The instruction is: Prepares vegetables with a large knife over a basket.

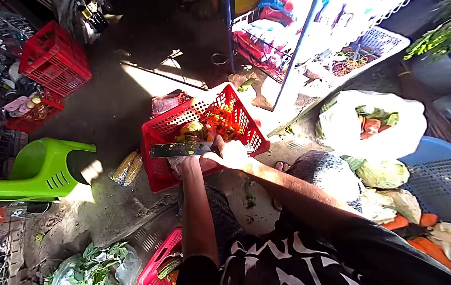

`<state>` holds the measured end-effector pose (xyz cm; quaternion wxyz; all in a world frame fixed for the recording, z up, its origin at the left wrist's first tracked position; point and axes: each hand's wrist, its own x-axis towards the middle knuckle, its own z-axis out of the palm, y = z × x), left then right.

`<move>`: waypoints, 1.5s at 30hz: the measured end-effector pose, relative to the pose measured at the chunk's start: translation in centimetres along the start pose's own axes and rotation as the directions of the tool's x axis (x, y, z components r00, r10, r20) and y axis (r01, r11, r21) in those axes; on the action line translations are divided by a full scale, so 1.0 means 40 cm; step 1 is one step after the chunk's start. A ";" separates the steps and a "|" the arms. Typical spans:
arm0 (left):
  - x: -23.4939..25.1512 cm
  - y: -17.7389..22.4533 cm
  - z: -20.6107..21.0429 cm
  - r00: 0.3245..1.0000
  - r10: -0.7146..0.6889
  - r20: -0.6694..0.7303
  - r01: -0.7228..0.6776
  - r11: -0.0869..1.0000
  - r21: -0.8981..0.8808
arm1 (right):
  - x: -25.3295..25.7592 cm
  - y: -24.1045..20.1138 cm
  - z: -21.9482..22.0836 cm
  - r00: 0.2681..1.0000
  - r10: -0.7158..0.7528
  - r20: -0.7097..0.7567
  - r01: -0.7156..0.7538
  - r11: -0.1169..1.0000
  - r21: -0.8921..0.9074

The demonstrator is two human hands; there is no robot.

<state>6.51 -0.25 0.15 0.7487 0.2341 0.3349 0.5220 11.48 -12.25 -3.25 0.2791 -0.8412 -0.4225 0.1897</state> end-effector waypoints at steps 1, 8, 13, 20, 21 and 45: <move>0.000 -0.004 -0.007 1.000 -0.001 0.005 0.001 1.000 -0.021 | 0.003 -0.001 -0.002 0.999 0.029 0.026 -0.030 1.000 0.011; 0.059 0.005 -0.082 0.996 0.020 -0.089 -0.032 0.991 -0.133 | 0.067 0.047 -0.093 0.953 0.302 0.010 -0.300 0.941 0.158; 0.056 -0.033 -0.076 1.000 0.031 0.005 -0.031 0.999 0.006 | -0.013 -0.057 -0.066 0.999 -0.032 0.015 0.029 0.990 0.141; 0.018 -0.016 -0.061 0.999 -0.034 -0.005 0.033 0.998 -0.062 | 0.098 0.073 -0.042 0.924 0.369 0.096 -0.381 0.904 0.192; 0.029 -0.010 -0.060 0.999 -0.026 0.023 0.028 0.998 -0.056 | 0.103 0.062 -0.057 0.924 0.373 0.081 -0.382 0.894 0.235; 0.019 -0.015 -0.060 0.994 -0.105 0.042 0.108 0.991 -0.083 | 0.117 0.068 -0.037 0.924 0.382 -0.011 -0.363 0.887 0.285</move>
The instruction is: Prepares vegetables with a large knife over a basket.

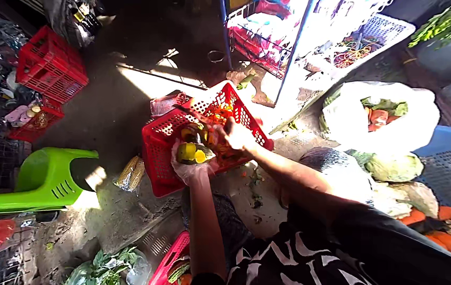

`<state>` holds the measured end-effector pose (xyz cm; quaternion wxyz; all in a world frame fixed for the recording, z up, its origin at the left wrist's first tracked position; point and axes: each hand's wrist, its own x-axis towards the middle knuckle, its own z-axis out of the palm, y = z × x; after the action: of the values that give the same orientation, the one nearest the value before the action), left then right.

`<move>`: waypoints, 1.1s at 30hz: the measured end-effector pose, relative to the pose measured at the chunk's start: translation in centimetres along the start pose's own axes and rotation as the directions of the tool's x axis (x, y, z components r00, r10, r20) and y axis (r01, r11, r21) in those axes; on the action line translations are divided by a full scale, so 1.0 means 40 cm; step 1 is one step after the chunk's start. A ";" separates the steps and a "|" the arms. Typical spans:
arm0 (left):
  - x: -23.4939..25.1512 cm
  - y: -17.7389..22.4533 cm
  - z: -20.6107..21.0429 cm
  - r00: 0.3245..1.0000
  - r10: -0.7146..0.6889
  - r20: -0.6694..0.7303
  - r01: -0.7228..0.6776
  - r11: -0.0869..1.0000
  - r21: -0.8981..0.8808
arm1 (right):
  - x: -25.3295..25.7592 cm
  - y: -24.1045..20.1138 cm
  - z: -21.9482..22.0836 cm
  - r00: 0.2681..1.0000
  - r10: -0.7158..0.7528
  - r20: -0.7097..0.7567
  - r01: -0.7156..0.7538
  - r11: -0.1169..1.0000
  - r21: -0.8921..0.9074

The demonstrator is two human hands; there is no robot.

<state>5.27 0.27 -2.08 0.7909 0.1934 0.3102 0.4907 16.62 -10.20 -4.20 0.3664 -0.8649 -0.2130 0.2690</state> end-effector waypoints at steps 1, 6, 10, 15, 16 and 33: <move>0.005 0.004 0.006 1.000 -0.005 0.001 0.005 1.000 0.023 | -0.010 -0.014 -0.013 1.000 -0.016 -0.012 0.016 0.999 0.045; 0.013 -0.016 0.011 0.987 0.136 0.083 -0.146 0.979 0.139 | -0.159 -0.071 0.002 0.921 -0.389 0.020 0.389 0.921 -0.011; -0.016 -0.013 0.012 1.000 0.012 -0.023 -0.011 0.998 0.068 | -0.052 -0.017 0.009 0.996 -0.062 0.066 0.063 0.998 -0.019; 0.019 0.004 0.007 0.998 -0.041 -0.050 0.044 0.998 0.049 | -0.001 -0.015 -0.027 0.997 -0.078 -0.003 0.077 0.983 0.166; 0.031 0.008 0.010 0.997 -0.060 -0.052 0.062 0.998 0.027 | -0.019 -0.032 -0.040 0.986 -0.168 -0.001 0.165 0.968 0.189; 0.051 0.012 -0.115 0.965 0.002 0.261 -0.058 0.976 0.209 | -0.191 -0.052 0.050 0.874 -0.460 0.159 0.485 0.847 -0.218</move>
<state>2.51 2.34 -5.76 0.7915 0.3451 0.2525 0.4367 9.20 -12.15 -1.46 0.2978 -0.8103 -0.4697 0.1847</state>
